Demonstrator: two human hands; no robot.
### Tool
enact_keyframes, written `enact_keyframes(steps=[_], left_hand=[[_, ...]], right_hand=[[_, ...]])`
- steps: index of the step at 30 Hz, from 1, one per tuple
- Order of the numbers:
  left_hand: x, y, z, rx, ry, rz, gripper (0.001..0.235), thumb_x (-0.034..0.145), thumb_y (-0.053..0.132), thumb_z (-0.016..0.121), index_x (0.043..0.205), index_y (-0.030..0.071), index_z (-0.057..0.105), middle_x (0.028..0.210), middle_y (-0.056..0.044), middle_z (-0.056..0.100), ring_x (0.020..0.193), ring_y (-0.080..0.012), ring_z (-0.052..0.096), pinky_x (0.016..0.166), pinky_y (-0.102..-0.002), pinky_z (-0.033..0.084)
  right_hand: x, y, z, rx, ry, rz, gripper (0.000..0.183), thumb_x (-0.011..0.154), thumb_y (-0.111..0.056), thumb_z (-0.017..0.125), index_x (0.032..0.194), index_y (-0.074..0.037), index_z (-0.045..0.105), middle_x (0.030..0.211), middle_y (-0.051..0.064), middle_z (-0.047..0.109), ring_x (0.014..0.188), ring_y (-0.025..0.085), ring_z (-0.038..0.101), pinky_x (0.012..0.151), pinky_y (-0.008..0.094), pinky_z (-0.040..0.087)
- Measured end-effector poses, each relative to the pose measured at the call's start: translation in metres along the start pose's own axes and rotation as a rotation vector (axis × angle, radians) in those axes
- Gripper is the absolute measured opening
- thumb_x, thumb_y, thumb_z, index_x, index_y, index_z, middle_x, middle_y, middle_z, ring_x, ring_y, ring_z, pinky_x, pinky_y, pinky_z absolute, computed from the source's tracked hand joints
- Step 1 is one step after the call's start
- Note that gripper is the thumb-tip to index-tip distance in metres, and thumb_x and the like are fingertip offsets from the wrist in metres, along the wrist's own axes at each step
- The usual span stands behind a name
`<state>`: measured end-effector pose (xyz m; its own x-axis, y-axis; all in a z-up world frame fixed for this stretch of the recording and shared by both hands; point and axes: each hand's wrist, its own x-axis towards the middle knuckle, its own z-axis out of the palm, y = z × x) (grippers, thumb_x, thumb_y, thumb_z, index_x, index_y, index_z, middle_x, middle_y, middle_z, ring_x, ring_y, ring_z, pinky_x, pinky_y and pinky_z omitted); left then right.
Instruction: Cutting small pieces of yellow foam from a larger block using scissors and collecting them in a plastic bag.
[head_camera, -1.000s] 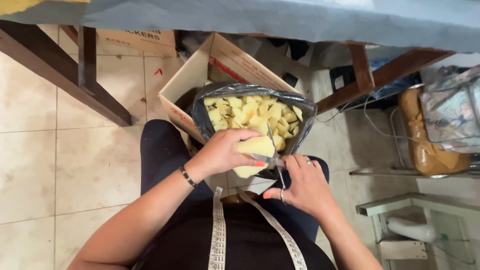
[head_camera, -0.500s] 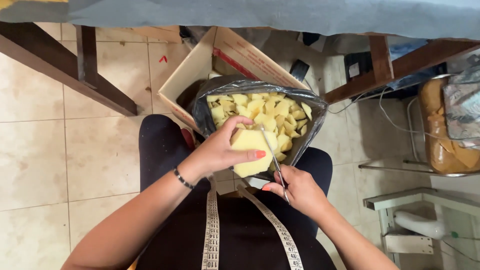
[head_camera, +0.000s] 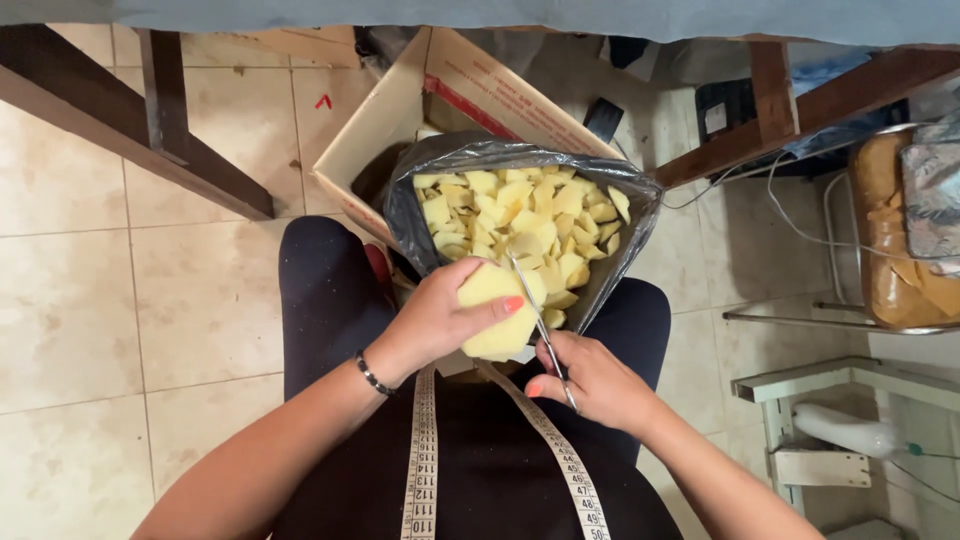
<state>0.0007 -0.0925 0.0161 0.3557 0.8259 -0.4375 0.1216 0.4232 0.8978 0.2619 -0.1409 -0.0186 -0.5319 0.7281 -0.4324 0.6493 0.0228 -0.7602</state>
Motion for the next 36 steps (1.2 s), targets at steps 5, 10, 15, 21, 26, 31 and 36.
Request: enact_keyframes(steps=[5,10,15,21,26,31,36], left_hand=[[0.007,-0.010,0.004,-0.051,0.125,0.012,0.064,0.079,0.042,0.080,0.128,0.004,0.065,0.106,-0.022,0.071,0.096,-0.0374,0.072,0.073,-0.044,0.061],[0.016,-0.022,-0.005,-0.085,0.200,-0.020,0.065,0.079,0.041,0.082,0.131,0.007,0.064,0.109,-0.023,0.069,0.099,-0.0352,0.071,0.074,-0.044,0.061],[0.011,-0.015,-0.007,-0.371,0.108,-0.009,0.064,0.081,0.028,0.081,0.136,0.007,0.058,0.113,-0.024,0.064,0.100,-0.0346,0.067,0.074,-0.044,0.062],[0.014,-0.017,-0.005,-0.438,-0.025,-0.079,0.061,0.088,0.020,0.075,0.142,0.009,0.050,0.118,-0.023,0.060,0.102,-0.0366,0.067,0.075,-0.049,0.064],[0.017,-0.028,-0.003,-0.330,-0.132,-0.116,0.056,0.091,0.018,0.071,0.142,0.009,0.048,0.123,-0.026,0.059,0.109,-0.0430,0.065,0.081,-0.056,0.062],[0.025,-0.041,0.006,-0.471,0.043,-0.064,0.060,0.082,0.024,0.081,0.134,0.005,0.056,0.104,-0.021,0.065,0.086,-0.0312,0.069,0.064,-0.043,0.064],[0.027,-0.041,0.009,-0.489,0.082,-0.061,0.061,0.081,0.026,0.083,0.131,0.003,0.056,0.101,-0.021,0.065,0.084,-0.0307,0.070,0.062,-0.041,0.064]], right_hand=[[-0.001,-0.004,0.007,0.215,0.088,-0.018,0.040,0.090,-0.040,0.077,0.076,-0.008,0.058,0.055,0.008,0.059,0.048,0.019,0.068,0.048,0.029,0.059],[-0.002,0.007,-0.001,0.367,0.016,0.037,0.031,0.091,-0.027,0.076,0.077,-0.003,0.063,0.049,0.010,0.060,0.042,0.017,0.065,0.043,0.031,0.059],[-0.011,0.009,-0.028,0.160,-0.196,-0.139,0.056,0.098,-0.062,0.044,0.088,-0.009,0.057,0.070,0.014,0.068,0.067,0.033,0.070,0.061,0.047,0.058],[-0.003,0.001,-0.025,0.085,-0.267,-0.158,0.068,0.091,-0.075,0.049,0.096,-0.007,0.054,0.079,0.016,0.061,0.074,0.039,0.067,0.064,0.052,0.055],[0.006,-0.008,-0.015,0.052,-0.152,-0.078,0.062,0.084,-0.073,0.063,0.093,-0.012,0.055,0.077,0.009,0.063,0.071,0.033,0.067,0.064,0.046,0.055],[0.004,-0.011,0.003,0.372,0.009,-0.053,0.039,0.091,-0.039,0.075,0.074,-0.008,0.057,0.054,0.007,0.058,0.048,0.018,0.067,0.047,0.030,0.062],[0.004,0.007,0.011,0.436,0.041,-0.009,0.035,0.092,-0.032,0.075,0.075,-0.004,0.062,0.049,0.008,0.060,0.042,0.016,0.065,0.041,0.029,0.060]])
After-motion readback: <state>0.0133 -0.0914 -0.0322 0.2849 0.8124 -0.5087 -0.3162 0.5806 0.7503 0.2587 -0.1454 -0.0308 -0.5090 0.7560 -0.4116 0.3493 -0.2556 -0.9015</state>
